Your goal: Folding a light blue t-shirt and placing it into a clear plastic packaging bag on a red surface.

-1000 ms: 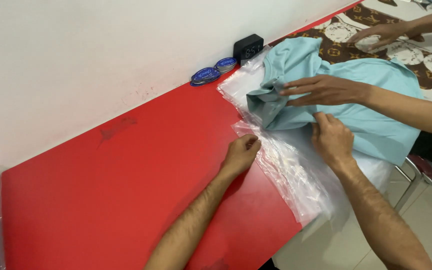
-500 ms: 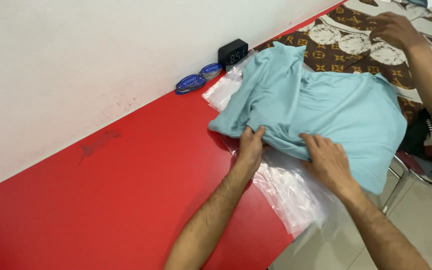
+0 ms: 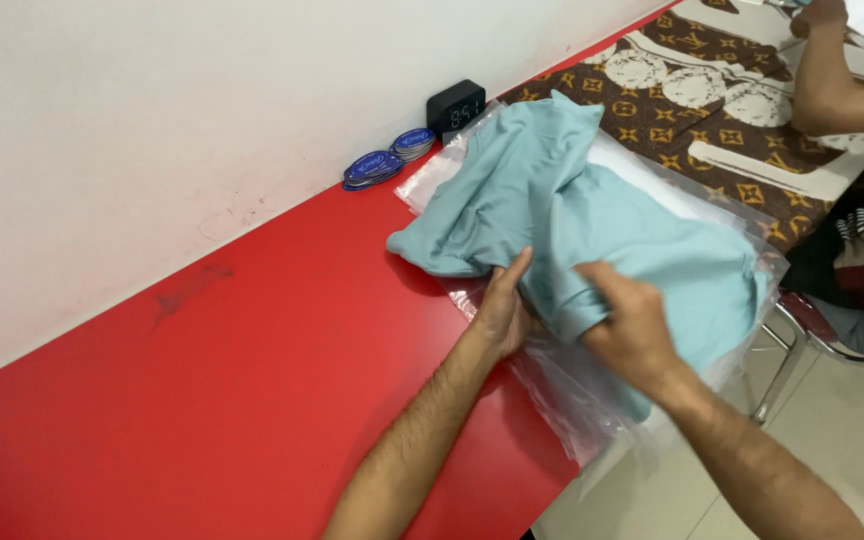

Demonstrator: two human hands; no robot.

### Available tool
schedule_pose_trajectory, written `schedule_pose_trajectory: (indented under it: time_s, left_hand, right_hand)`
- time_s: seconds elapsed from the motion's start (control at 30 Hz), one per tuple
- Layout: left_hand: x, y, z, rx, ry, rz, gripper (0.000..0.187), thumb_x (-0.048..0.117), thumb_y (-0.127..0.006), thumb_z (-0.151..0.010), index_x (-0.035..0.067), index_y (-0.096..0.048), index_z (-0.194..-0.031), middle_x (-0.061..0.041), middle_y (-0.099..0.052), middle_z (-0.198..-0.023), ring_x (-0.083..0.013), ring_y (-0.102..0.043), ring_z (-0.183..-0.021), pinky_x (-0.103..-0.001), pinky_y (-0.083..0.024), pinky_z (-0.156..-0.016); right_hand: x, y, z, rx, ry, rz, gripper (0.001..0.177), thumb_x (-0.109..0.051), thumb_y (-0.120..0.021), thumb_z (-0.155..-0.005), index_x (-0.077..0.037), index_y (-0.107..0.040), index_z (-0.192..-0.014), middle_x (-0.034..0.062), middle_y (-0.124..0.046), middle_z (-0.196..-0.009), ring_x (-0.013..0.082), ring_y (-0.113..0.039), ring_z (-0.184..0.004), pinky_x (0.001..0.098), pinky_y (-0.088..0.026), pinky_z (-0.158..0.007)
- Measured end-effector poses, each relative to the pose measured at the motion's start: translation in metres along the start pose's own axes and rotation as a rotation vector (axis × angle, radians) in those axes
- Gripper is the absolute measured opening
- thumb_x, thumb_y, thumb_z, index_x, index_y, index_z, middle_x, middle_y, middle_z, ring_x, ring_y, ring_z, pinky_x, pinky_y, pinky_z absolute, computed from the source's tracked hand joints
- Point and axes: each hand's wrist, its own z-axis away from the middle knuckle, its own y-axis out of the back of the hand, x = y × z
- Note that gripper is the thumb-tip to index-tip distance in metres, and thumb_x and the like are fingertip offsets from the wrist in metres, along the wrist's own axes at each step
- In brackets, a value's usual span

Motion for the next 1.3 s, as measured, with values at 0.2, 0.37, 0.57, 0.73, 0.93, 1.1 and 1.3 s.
schedule_pose_trajectory:
  time_s: [0.2, 0.37, 0.57, 0.73, 0.93, 1.1, 1.3]
  left_hand:
    - [-0.031, 0.138, -0.083, 0.08, -0.177, -0.323, 0.085, 0.001, -0.092, -0.064, 0.007, -0.055, -0.14, -0.015, -0.07, -0.113, -0.0319, -0.068, -0.103, -0.049, -0.059, -0.081]
    - [0.068, 0.148, 0.048, 0.149, -0.035, -0.501, 0.091, -0.001, -0.078, -0.068, 0.013, -0.049, -0.153, -0.016, -0.057, -0.146, -0.0324, -0.056, -0.131, -0.05, -0.047, -0.108]
    - [0.134, 0.211, 0.157, 0.11, 0.089, -0.812, 0.097, -0.003, -0.072, -0.068, 0.018, -0.045, -0.159, -0.012, -0.042, -0.163, -0.0355, -0.038, -0.149, -0.053, -0.03, -0.121]
    - [0.163, 0.244, 0.228, 0.173, 0.187, -1.0, 0.09, 0.002, -0.073, -0.07, 0.019, -0.05, -0.156, -0.01, -0.05, -0.16, -0.0353, -0.042, -0.146, -0.053, -0.036, -0.119]
    - [0.192, 0.293, 0.267, 0.321, 0.232, -1.387, 0.074, 0.014, -0.072, -0.077, 0.014, -0.057, -0.15, -0.018, -0.06, -0.149, -0.0419, -0.049, -0.141, -0.056, -0.04, -0.116]
    - [0.224, 0.317, 0.268, 0.668, 0.367, -2.061, 0.071, 0.032, -0.067, -0.084, 0.029, -0.05, -0.153, -0.018, -0.068, -0.137, -0.0438, -0.064, -0.127, -0.064, -0.05, -0.104]
    - [0.229, 0.336, 0.256, 0.871, 0.141, -2.198, 0.085, 0.037, -0.075, -0.085, 0.031, -0.036, -0.161, -0.011, -0.062, -0.138, -0.0387, -0.055, -0.131, -0.078, -0.03, -0.106]
  right_hand:
    - [-0.079, -0.01, 0.021, -0.657, 0.247, -0.338, 0.057, 0.003, -0.074, -0.077, 0.002, -0.06, -0.132, 0.0306, -0.07, -0.116, 0.052, -0.064, -0.114, 0.0615, -0.055, -0.093]
    - [-0.067, 0.003, -0.012, -0.795, 0.176, -0.476, 0.04, -0.006, -0.078, -0.083, 0.0, -0.073, -0.123, 0.0255, -0.079, -0.111, 0.0455, -0.074, -0.104, 0.0574, -0.058, -0.089]
    - [0.013, -0.035, -0.059, -0.365, -0.147, -0.081, 0.031, -0.012, -0.077, -0.09, -0.008, -0.075, -0.121, 0.0132, -0.078, -0.112, 0.0324, -0.074, -0.105, 0.0449, -0.058, -0.09]
    - [0.0, -0.075, -0.085, -0.589, -0.256, 0.247, 0.069, -0.043, -0.073, -0.093, -0.006, -0.056, -0.149, 0.0231, -0.063, -0.141, 0.0438, -0.06, -0.129, 0.0615, -0.05, -0.102]
    - [-0.007, -0.141, -0.076, -0.762, -0.207, 0.345, 0.05, -0.048, -0.074, -0.09, -0.014, -0.073, -0.127, 0.0125, -0.078, -0.112, 0.0392, -0.071, -0.113, 0.0568, -0.057, -0.094]
    - [-0.044, -0.12, -0.049, -1.343, -0.004, 0.1, 0.032, -0.032, -0.07, -0.09, -0.017, -0.066, -0.119, 0.0178, -0.074, -0.074, 0.0288, -0.076, -0.076, 0.0425, -0.06, -0.073]
    - [-0.096, -0.113, -0.064, -1.432, -0.05, 0.452, 0.05, -0.057, -0.068, -0.089, -0.017, -0.077, -0.117, 0.008, -0.085, -0.093, 0.0222, -0.083, -0.089, 0.0363, -0.063, -0.088]
